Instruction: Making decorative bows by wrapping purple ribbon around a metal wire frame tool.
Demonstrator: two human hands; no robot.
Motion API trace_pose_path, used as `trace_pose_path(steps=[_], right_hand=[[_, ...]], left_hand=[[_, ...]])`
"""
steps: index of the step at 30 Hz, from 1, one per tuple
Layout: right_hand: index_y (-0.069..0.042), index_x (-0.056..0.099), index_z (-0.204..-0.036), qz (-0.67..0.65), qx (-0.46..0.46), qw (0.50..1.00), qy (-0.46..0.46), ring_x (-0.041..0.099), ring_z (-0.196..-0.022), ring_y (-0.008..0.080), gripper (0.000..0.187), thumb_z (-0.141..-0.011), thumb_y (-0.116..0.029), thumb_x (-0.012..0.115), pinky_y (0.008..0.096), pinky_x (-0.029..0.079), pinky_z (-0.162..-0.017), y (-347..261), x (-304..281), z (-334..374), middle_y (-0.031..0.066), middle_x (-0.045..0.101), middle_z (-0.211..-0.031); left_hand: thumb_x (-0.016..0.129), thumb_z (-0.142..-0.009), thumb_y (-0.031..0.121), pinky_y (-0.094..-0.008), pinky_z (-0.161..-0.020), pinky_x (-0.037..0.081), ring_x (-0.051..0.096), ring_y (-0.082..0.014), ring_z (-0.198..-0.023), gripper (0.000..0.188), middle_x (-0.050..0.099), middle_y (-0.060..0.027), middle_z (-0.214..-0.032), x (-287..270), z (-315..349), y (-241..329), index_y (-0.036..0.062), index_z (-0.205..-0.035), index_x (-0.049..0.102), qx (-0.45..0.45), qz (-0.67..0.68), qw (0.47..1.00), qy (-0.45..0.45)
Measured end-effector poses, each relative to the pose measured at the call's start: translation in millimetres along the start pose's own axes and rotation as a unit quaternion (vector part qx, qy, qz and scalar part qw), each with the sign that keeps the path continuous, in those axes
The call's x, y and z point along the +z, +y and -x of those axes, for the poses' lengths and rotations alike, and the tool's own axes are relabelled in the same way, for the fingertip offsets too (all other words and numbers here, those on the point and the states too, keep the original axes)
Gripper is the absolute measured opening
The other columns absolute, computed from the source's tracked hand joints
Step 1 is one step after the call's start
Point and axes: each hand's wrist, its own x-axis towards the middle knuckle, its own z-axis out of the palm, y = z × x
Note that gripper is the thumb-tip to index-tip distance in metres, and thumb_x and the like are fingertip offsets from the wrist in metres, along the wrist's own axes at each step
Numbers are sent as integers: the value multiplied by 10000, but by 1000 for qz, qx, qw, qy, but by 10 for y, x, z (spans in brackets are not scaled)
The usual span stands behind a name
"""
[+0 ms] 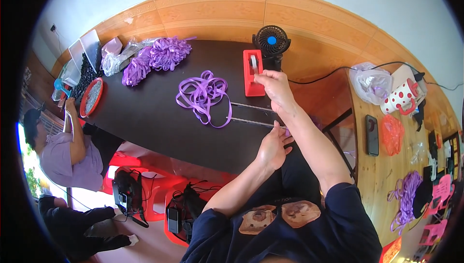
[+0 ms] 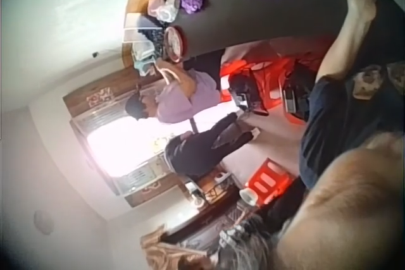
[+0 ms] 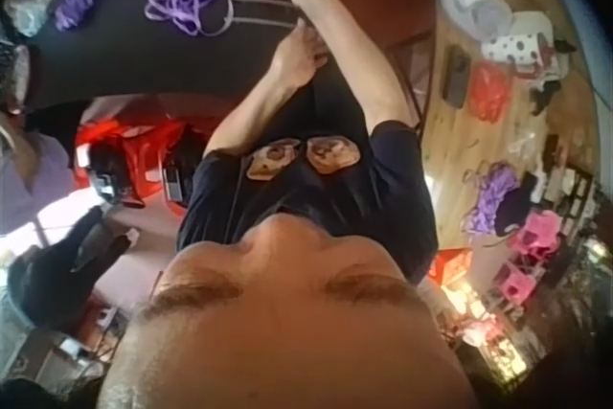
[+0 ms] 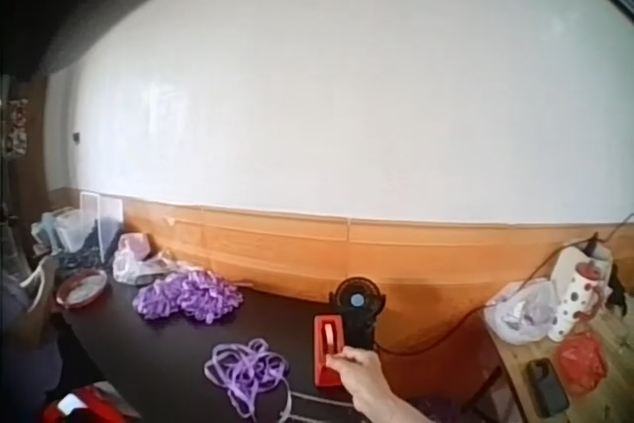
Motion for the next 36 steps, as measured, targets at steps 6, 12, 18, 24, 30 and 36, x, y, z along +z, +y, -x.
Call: trace_pose_path(steps=[6, 12, 18, 24, 30, 36], right_hand=[[22, 670, -736, 153, -55, 985, 49, 547, -648, 127, 110, -780, -77, 648, 251, 422, -616, 231, -87, 188, 78, 622, -727], [-74, 705, -754, 301, 52, 949, 76, 456, -1109, 270, 95, -745, -168, 714, 485, 356, -876, 478, -249, 95, 123, 610, -1081], [-90, 677, -691, 487, -24, 873, 23, 404, -1194, 314, 107, -710, -190, 708, 550, 337, -867, 377, -475, 116, 97, 581, -1192], [22, 645, -769, 174, 25, 956, -233, 542, -882, 132, 104, -814, -67, 613, 276, 436, -768, -278, -1314, 301, 149, 536, -1249], [-29, 639, -741, 288, 15, 899, -330, 487, -1009, 207, 106, -818, -97, 611, 348, 385, -888, -85, -1536, 433, 115, 591, -1170], [-53, 590, -675, 327, -6, 863, -386, 465, -995, 230, 129, -796, -100, 591, 369, 329, -933, 37, -1550, 336, 54, 594, -883]], left_hand=[[257, -985, 478, -378, -949, 303, 458, -192, -1127, 501, 522, -39, -1233, 75, 72, 33, 114, -1256, 469, 11, -11, 1000, -3], [241, -991, 468, -384, -958, 302, 471, -191, -1125, 487, 529, -39, -1230, 29, 17, -22, 124, -1247, 472, 11, 16, 1000, -4], [363, -940, 555, -393, -927, 302, 469, -227, -1090, 564, 536, -54, -1204, -46, -11, -42, 73, -1206, 488, -15, 10, 1000, 3], [384, -944, 531, -418, -958, 289, 432, -250, -1121, 541, 532, -100, -1213, -42, -16, -26, 55, -1174, 497, -10, -3, 1000, 8], [352, -962, 511, -411, -968, 289, 445, -247, -1107, 533, 526, -101, -1215, 11, -24, -38, 60, -1204, 497, -13, -20, 999, 25], [380, -966, 475, -398, -952, 301, 452, -233, -1082, 471, 532, -83, -1143, 103, -34, -76, 73, -1167, 521, 4, -10, 998, 60]])
